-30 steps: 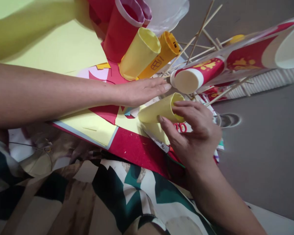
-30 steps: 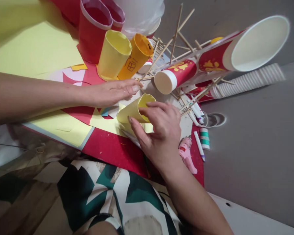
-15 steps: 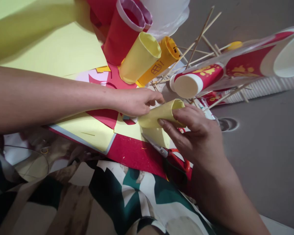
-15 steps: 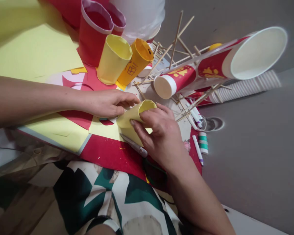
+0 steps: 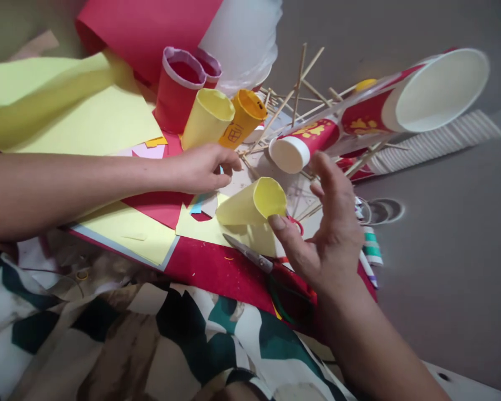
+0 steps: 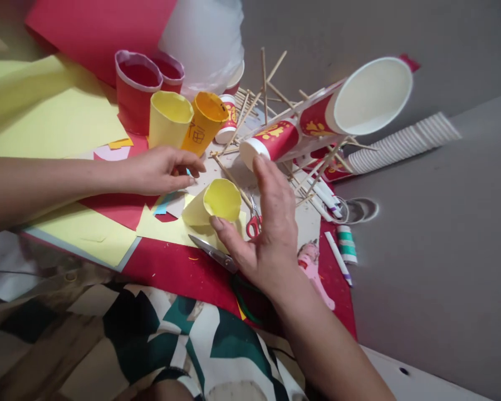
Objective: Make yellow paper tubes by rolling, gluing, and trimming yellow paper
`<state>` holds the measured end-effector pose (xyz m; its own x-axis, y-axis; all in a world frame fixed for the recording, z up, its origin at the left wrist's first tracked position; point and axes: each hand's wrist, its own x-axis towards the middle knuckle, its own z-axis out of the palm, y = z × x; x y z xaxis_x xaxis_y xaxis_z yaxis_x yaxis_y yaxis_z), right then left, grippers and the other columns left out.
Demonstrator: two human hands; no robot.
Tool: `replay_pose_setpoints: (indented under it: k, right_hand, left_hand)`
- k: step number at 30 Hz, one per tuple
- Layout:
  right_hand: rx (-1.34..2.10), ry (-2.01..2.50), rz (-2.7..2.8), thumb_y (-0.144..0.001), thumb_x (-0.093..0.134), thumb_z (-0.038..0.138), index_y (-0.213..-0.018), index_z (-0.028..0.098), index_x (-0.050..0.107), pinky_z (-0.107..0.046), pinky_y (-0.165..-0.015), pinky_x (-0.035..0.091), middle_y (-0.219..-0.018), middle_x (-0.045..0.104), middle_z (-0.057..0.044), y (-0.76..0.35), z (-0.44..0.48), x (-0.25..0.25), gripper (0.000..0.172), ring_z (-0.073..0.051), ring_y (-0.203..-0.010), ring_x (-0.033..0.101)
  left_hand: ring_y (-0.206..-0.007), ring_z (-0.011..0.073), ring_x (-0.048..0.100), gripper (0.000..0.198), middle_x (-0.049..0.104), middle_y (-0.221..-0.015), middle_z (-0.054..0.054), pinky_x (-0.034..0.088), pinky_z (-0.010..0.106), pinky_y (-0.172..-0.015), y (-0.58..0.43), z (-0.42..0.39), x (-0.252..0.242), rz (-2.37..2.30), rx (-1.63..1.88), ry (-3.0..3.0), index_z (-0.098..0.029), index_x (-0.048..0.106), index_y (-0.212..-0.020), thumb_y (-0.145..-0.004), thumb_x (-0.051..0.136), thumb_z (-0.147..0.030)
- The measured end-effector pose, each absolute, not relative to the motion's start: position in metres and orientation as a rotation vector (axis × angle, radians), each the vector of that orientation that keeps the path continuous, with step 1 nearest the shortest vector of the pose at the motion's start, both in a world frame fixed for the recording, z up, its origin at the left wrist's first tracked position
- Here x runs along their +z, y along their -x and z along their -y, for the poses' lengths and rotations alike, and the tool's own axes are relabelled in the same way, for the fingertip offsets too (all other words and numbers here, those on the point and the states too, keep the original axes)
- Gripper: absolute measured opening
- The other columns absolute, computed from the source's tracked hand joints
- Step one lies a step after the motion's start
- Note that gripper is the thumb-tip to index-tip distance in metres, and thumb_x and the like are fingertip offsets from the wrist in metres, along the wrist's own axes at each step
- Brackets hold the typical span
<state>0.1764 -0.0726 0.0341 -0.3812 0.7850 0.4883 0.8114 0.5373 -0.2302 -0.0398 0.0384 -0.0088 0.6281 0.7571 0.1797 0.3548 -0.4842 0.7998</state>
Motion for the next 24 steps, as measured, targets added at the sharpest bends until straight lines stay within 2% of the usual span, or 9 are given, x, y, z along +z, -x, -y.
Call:
replay_pose_setpoints:
  k: [2,4,6,8,12,14,19,22,24]
  right_hand:
    - [-0.162,1.244,2.288,-0.096,0.051,0.046,-0.158,0.027,0.023,-0.063,-0.117,0.031,-0.160,0.033,-0.014,-0.167,0.069,0.039,0.071,-0.036,-0.149,0.029]
    - [-0.205,1.212,2.375,-0.094,0.052,0.052,-0.155,0.018,0.029,-0.060,-0.120,0.025,-0.158,0.036,-0.018,-0.156,0.063,0.039,0.074,-0.037,-0.149,0.029]
    - [-0.174,1.241,2.501,-0.095,0.049,0.054,-0.150,0.012,0.040,-0.059,-0.117,0.031,-0.153,0.044,-0.020,-0.147,0.056,0.036,0.069,-0.038,-0.146,0.034]
    - [-0.094,1.300,2.571,-0.098,0.046,0.051,-0.147,0.008,0.044,-0.055,-0.115,0.036,-0.150,0.048,-0.021,-0.141,0.049,0.033,0.065,-0.036,-0.141,0.041]
    - [0.016,1.239,2.510,-0.099,0.041,0.053,-0.152,0.018,0.037,-0.053,-0.115,0.038,-0.155,0.044,-0.015,-0.147,0.044,0.041,0.064,-0.031,-0.143,0.041]
    - [0.016,1.216,2.348,-0.101,0.039,0.051,-0.151,0.024,0.038,-0.053,-0.114,0.039,-0.152,0.048,-0.011,-0.157,0.046,0.050,0.058,-0.029,-0.141,0.044]
    - [0.223,1.279,1.894,-0.099,0.046,0.048,-0.126,0.023,0.062,-0.044,-0.094,0.055,-0.123,0.070,-0.009,-0.191,0.051,0.051,0.040,-0.026,-0.113,0.066]
    - [0.407,1.370,1.870,-0.092,0.057,0.042,-0.107,0.018,0.070,-0.037,-0.076,0.058,-0.104,0.075,-0.008,-0.208,0.058,0.040,0.031,-0.022,-0.092,0.071]
    - [0.494,1.456,1.959,-0.090,0.059,0.038,-0.099,0.016,0.072,-0.034,-0.070,0.057,-0.094,0.076,-0.008,-0.215,0.068,0.034,0.027,-0.020,-0.082,0.070]
  left_hand:
    - [-0.092,0.0207,0.067,0.035,0.073,-0.106,0.007,0.051,0.034,-0.086,0.040,-0.037,-0.009,-0.863,0.669,-2.092,-0.017,0.068,-0.113,-0.080,0.058,-0.020]
    - [-0.092,0.0199,0.067,0.034,0.073,-0.103,0.007,0.052,0.033,-0.082,0.040,-0.038,-0.009,-0.829,0.684,-2.027,-0.016,0.065,-0.115,-0.083,0.055,-0.021]
    - [-0.086,0.0186,0.066,0.030,0.072,-0.095,0.007,0.052,0.032,-0.079,0.039,-0.041,-0.011,-0.794,0.694,-1.970,-0.014,0.065,-0.111,-0.084,0.053,-0.020]
    - [-0.084,0.0179,0.066,0.025,0.071,-0.093,0.007,0.052,0.032,-0.079,0.038,-0.044,-0.013,-0.770,0.710,-1.945,-0.014,0.065,-0.105,-0.084,0.052,-0.017]
    - [-0.082,0.0175,0.066,0.023,0.071,-0.095,0.007,0.054,0.035,-0.079,0.039,-0.045,-0.010,-0.777,0.696,-1.883,-0.016,0.064,-0.107,-0.085,0.056,-0.019]
    - [-0.083,0.0177,0.068,0.026,0.071,-0.100,0.008,0.055,0.036,-0.079,0.041,-0.043,-0.003,-0.801,0.694,-1.826,-0.018,0.064,-0.112,-0.087,0.059,-0.023]
    - [-0.108,0.0218,0.067,0.041,0.070,-0.114,0.011,0.054,0.041,-0.096,0.047,-0.033,0.024,-0.681,0.732,-1.761,-0.017,0.063,-0.122,-0.082,0.071,-0.025]
    - [-0.117,0.0252,0.063,0.054,0.068,-0.122,0.010,0.051,0.044,-0.103,0.047,-0.018,0.042,-0.624,0.783,-1.837,-0.020,0.062,-0.127,-0.077,0.078,-0.031]
    - [-0.121,0.0261,0.062,0.049,0.067,-0.126,0.009,0.050,0.044,-0.105,0.045,-0.003,0.054,-0.626,0.894,-1.957,-0.021,0.064,-0.124,-0.079,0.076,-0.036]
